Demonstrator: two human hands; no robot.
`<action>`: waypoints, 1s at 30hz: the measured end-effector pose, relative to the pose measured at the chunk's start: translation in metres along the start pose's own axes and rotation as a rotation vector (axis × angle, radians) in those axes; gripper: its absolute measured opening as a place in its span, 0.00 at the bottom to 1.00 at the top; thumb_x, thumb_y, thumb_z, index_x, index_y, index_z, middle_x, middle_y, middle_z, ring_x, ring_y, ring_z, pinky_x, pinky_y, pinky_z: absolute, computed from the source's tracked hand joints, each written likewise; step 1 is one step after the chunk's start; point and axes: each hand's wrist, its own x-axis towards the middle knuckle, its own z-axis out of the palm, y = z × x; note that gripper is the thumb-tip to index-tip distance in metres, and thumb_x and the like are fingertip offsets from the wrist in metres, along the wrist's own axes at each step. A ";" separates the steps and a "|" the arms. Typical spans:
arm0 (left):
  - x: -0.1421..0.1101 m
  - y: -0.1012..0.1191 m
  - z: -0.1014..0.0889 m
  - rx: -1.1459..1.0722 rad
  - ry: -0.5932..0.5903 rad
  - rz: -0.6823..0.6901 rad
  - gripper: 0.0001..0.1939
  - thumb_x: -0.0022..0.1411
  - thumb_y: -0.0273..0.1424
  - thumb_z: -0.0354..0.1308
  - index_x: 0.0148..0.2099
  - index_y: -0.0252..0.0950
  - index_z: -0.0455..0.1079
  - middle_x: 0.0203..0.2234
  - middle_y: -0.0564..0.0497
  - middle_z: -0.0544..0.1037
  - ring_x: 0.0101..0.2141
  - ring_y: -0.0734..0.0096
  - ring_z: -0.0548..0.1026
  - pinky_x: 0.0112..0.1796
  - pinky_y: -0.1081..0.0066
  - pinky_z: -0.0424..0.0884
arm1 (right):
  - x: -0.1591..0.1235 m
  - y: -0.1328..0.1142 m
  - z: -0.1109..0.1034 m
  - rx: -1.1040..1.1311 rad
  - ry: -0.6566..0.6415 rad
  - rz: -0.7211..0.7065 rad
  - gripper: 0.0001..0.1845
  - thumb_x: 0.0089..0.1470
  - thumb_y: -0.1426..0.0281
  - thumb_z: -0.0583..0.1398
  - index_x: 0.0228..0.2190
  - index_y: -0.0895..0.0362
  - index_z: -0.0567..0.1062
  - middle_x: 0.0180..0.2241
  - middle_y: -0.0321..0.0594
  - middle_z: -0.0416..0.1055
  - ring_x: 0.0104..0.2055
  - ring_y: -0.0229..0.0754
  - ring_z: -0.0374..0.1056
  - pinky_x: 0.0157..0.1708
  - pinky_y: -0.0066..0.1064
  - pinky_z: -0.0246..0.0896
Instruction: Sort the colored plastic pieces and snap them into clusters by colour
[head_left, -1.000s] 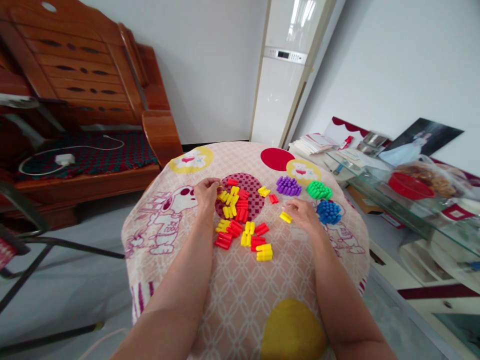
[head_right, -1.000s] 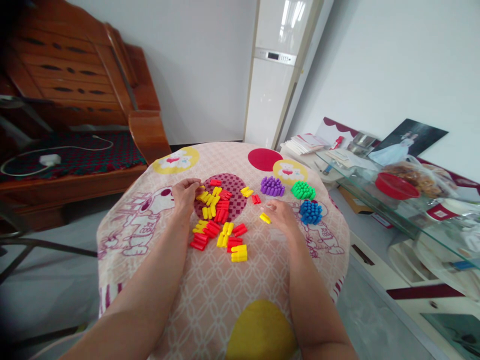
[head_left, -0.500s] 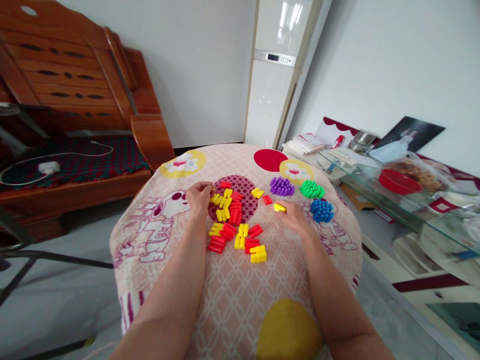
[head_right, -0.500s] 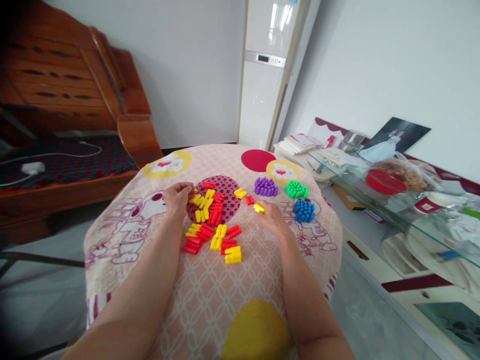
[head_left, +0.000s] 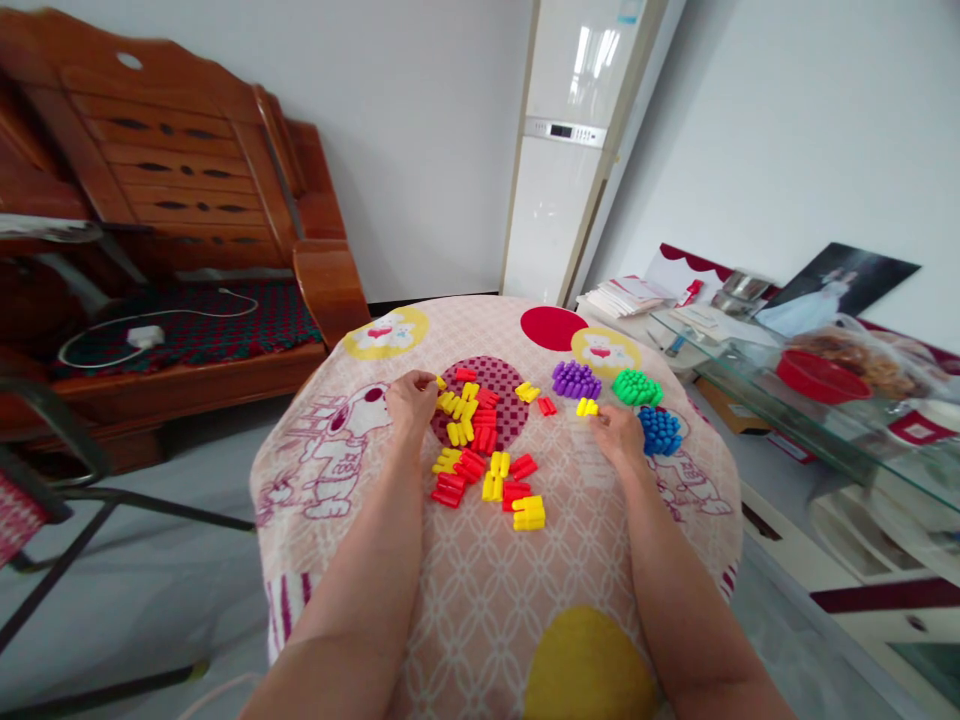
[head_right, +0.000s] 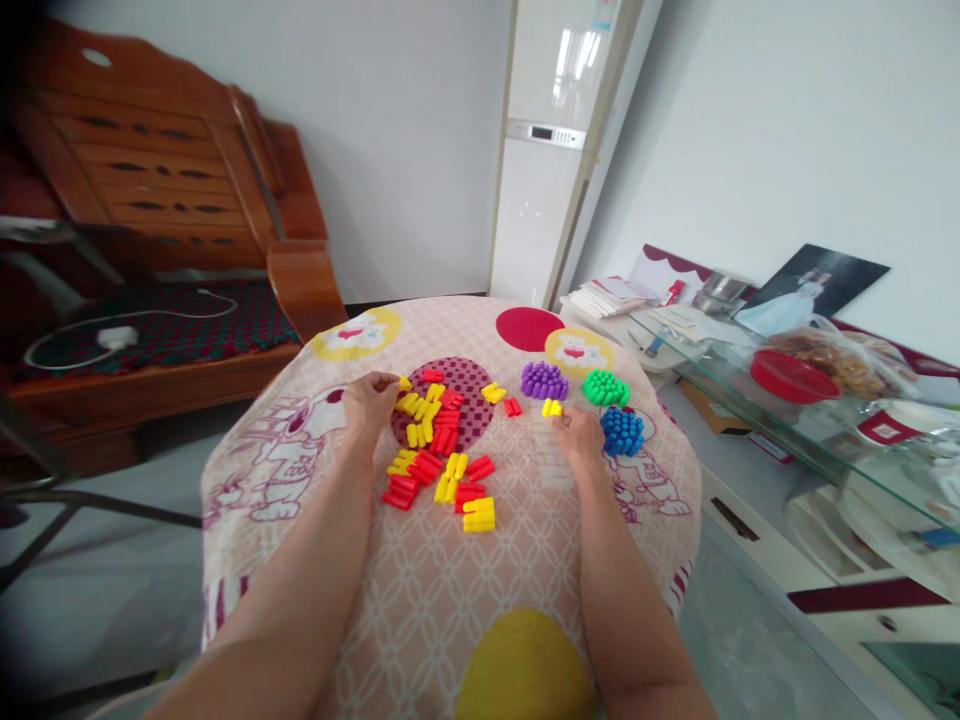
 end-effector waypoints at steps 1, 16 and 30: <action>0.000 0.000 -0.001 0.017 -0.026 0.016 0.10 0.51 0.30 0.58 0.35 0.37 0.80 0.26 0.48 0.81 0.30 0.61 0.77 0.34 0.68 0.69 | 0.001 0.001 0.001 0.006 -0.007 0.005 0.18 0.56 0.62 0.58 0.42 0.57 0.82 0.37 0.49 0.79 0.40 0.50 0.73 0.35 0.33 0.60; 0.005 -0.005 -0.010 -0.111 -0.424 0.046 0.13 0.43 0.32 0.65 0.35 0.37 0.80 0.22 0.51 0.79 0.25 0.66 0.75 0.29 0.72 0.67 | 0.001 0.002 0.003 0.042 -0.020 -0.005 0.17 0.55 0.60 0.58 0.37 0.57 0.82 0.34 0.46 0.78 0.38 0.48 0.72 0.34 0.32 0.59; -0.037 0.052 0.005 -0.736 -0.835 -0.057 0.21 0.40 0.39 0.69 0.38 0.35 0.76 0.33 0.47 0.80 0.32 0.68 0.75 0.29 0.72 0.70 | -0.039 -0.059 -0.008 0.568 0.008 -0.356 0.25 0.56 0.58 0.55 0.49 0.59 0.77 0.27 0.39 0.73 0.27 0.41 0.67 0.32 0.30 0.62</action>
